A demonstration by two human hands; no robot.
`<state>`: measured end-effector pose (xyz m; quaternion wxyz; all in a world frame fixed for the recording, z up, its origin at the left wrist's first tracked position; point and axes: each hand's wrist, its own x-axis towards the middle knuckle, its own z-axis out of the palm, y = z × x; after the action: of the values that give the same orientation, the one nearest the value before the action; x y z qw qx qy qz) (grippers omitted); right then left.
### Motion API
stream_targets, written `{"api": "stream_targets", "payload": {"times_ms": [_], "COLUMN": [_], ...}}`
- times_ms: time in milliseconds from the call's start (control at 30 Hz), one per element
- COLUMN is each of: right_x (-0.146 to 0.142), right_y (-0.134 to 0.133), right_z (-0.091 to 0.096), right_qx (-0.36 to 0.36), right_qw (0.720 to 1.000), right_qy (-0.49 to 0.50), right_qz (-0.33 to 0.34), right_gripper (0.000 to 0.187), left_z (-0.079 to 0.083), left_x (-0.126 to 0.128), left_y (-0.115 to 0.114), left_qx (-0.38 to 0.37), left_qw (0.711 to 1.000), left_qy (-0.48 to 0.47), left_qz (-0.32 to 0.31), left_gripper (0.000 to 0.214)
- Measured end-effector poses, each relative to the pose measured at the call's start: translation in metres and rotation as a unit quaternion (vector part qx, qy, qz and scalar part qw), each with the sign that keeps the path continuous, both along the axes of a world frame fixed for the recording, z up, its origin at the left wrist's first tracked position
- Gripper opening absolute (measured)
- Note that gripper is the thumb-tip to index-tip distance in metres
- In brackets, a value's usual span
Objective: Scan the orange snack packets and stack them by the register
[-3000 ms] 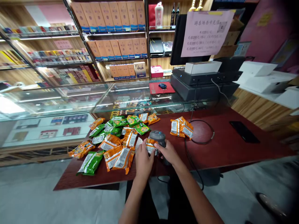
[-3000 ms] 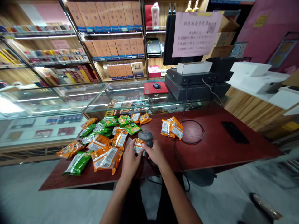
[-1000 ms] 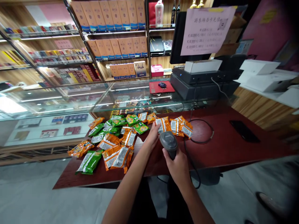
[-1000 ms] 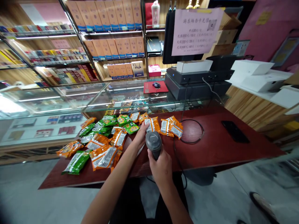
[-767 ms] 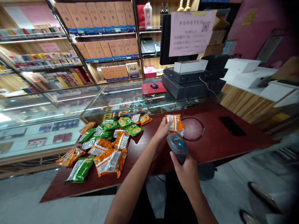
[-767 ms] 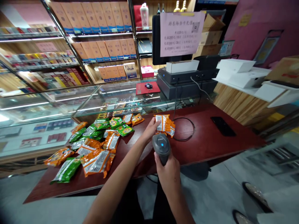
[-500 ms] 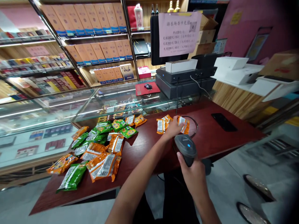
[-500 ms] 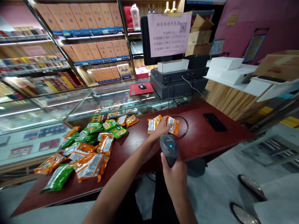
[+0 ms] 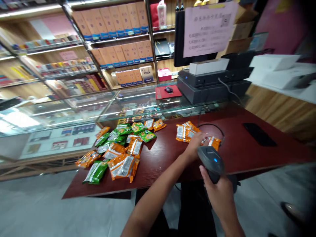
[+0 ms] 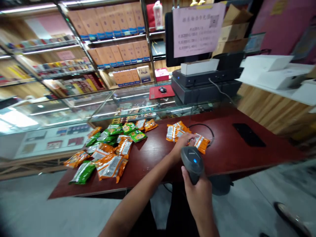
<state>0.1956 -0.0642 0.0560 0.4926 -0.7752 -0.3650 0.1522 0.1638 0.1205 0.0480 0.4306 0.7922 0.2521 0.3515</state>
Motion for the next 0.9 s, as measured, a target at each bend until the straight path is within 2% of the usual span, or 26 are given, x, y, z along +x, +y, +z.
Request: {"api": "stream_targets", "payload": {"times_ms": [67,133,233,300,367,433,467,500,567,700,800,900], "right_x": [-0.013,-0.032,-0.07,-0.097,-0.121,-0.142,-0.15,-0.158,-0.17,-0.184,-0.187,-0.185], "right_y": [-0.001,0.001,0.006,0.009,0.011,0.011,0.01,0.009,0.007,0.005,0.004,0.004], "right_z": [-0.001,-0.003,-0.005,-0.005,-0.006,-0.011,-0.015,-0.02,-0.032,-0.052,-0.058,-0.057], "right_qx": [0.026,0.043,0.061,0.064,0.053,0.042,0.039,0.038,0.035,0.022,0.017,0.004], "right_qw": [0.998,0.989,0.974,0.959,0.946,0.938,0.937,0.935,0.93,0.934,0.931,0.928], "right_qy": [0.025,0.053,0.078,0.098,0.11,0.102,0.094,0.086,0.074,0.045,0.043,0.048], "right_qz": [0.06,0.131,0.206,0.257,0.302,0.328,0.335,0.342,0.359,0.355,0.363,0.371], "right_gripper": [0.057,0.052,0.048,0.045,0.042,0.042,0.043,0.044,0.046,0.05,0.049,0.046], "left_z": [0.007,0.016,0.031,0.039,0.042,0.039,0.035,0.029,0.015,-0.005,-0.007,-0.003], "left_x": [-0.045,-0.097,-0.177,-0.228,-0.273,-0.309,-0.322,-0.332,-0.343,-0.339,-0.333,-0.332], "left_y": [-0.017,-0.04,-0.079,-0.103,-0.122,-0.136,-0.14,-0.143,-0.145,-0.14,-0.135,-0.129], "left_qx": [0.0,-0.009,0.01,0.044,0.088,0.118,0.118,0.108,0.069,-0.036,-0.096,-0.119], "left_qw": [0.998,0.99,0.961,0.927,0.878,0.819,0.802,0.795,0.802,0.823,0.825,0.827], "left_qy": [-0.046,-0.084,-0.046,-0.004,0.04,0.121,0.156,0.186,0.225,0.233,0.221,0.209], "left_qz": [0.04,0.112,0.272,0.373,0.47,0.548,0.564,0.568,0.549,0.517,0.511,0.509], "left_gripper": [0.029,0.03,0.026,0.024,0.02,0.019,0.025,0.034,0.047,0.054,0.053,0.048]}}
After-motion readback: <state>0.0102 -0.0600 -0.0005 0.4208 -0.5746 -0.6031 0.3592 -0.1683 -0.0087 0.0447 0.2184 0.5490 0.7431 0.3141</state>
